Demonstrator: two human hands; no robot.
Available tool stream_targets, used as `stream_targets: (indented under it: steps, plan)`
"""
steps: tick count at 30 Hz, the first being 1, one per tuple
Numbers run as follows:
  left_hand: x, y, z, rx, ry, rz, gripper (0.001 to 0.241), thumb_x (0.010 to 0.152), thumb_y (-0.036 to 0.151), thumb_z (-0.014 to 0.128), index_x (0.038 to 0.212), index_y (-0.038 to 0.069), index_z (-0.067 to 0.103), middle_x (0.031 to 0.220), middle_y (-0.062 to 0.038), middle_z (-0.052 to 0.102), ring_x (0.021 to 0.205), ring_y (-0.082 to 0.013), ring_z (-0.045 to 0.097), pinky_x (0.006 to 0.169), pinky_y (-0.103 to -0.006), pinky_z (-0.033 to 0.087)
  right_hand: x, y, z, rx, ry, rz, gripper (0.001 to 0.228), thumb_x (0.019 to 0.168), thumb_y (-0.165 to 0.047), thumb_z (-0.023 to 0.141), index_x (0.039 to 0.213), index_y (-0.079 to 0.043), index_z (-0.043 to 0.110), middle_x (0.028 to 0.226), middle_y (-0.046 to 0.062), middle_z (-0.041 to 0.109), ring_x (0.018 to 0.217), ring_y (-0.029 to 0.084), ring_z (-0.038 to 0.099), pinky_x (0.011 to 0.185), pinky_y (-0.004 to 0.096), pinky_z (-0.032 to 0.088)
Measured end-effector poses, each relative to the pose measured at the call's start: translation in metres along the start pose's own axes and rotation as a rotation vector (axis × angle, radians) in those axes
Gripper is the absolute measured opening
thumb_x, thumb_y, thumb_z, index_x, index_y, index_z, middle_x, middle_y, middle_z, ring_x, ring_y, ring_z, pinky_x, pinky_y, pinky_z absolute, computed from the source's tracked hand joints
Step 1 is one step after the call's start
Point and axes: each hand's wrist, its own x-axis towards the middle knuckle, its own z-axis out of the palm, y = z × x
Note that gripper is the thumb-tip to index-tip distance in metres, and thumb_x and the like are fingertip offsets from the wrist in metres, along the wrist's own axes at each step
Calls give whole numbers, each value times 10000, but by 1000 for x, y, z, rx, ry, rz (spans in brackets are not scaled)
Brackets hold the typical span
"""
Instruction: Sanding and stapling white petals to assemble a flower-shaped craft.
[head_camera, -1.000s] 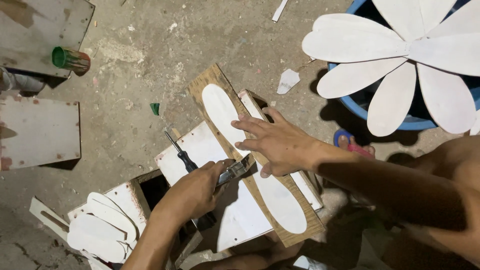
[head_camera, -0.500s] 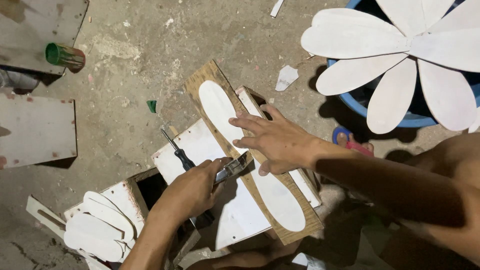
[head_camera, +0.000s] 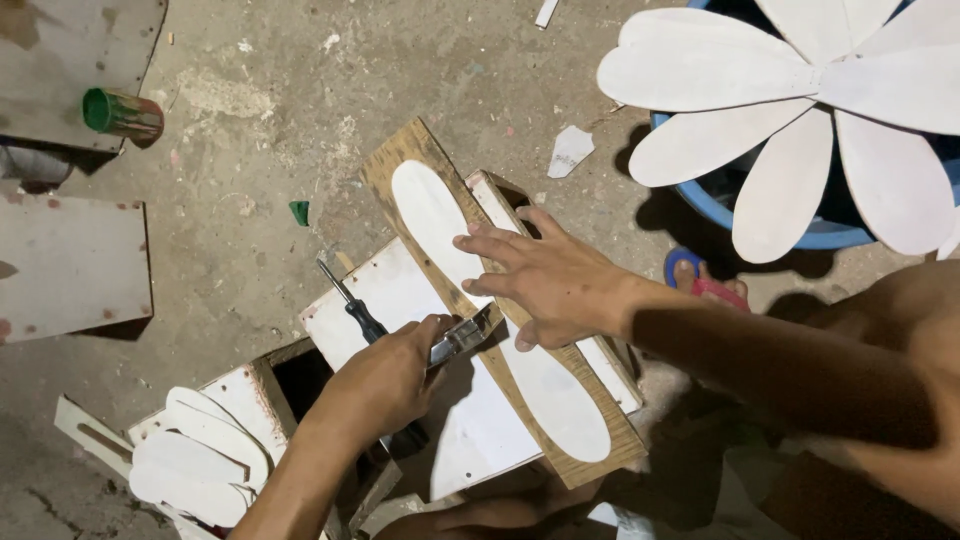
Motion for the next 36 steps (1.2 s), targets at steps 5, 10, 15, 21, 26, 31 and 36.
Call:
stream_targets:
  steps: [5,10,15,21,26,31,36]
  plan:
    - [2,-2,4,5,31,4,507,881,119,645,1371,120,515,1073,-180,730,997,-415,747,781,-524,630,0,-3,-4,10,-34,25,719,837,-403,813,1464,-199,526,1689,114,255,1602,251,117,1251,581,40]
    - [14,-25,29,79,92,49,250,952,242,648,1121,110,521,908,-156,707,789,-380,685,652,-505,517,21,25,45,-60,174,-79,916,648,-461,892,1462,-262,521,1705,100,155,1557,292,147,1161,679,89]
    - [25,-40,46,103,224,159,356,922,348,719,1049,71,536,839,-147,681,713,-365,670,589,-492,523,22,21,35,3,40,-47,900,724,-424,872,1504,-252,457,1712,136,68,1572,295,53,1178,687,-25]
    - [33,-42,48,118,251,198,398,856,370,777,994,82,539,854,-144,651,685,-408,673,582,-534,520,24,32,52,-10,119,-97,964,671,-476,874,1507,-251,452,1710,121,61,1560,289,56,1141,712,-15]
    - [33,-40,39,227,127,114,344,849,350,701,1037,99,560,904,-149,681,708,-418,678,616,-555,539,27,29,48,-36,98,-84,947,678,-493,856,1499,-267,442,1712,120,49,1564,273,23,1155,683,-37]
    - [39,-50,44,230,242,201,299,857,360,674,987,117,559,868,-152,686,693,-442,675,602,-571,520,28,34,52,-43,173,-79,972,607,-488,906,1468,-259,516,1706,99,145,1561,277,117,1140,706,74]
    - [-25,-19,-5,-109,50,47,318,877,476,714,1063,219,705,968,-3,794,809,-227,745,669,-367,537,22,23,38,-9,121,-61,976,663,-442,925,1501,-231,473,1714,112,109,1572,286,68,1164,689,35]
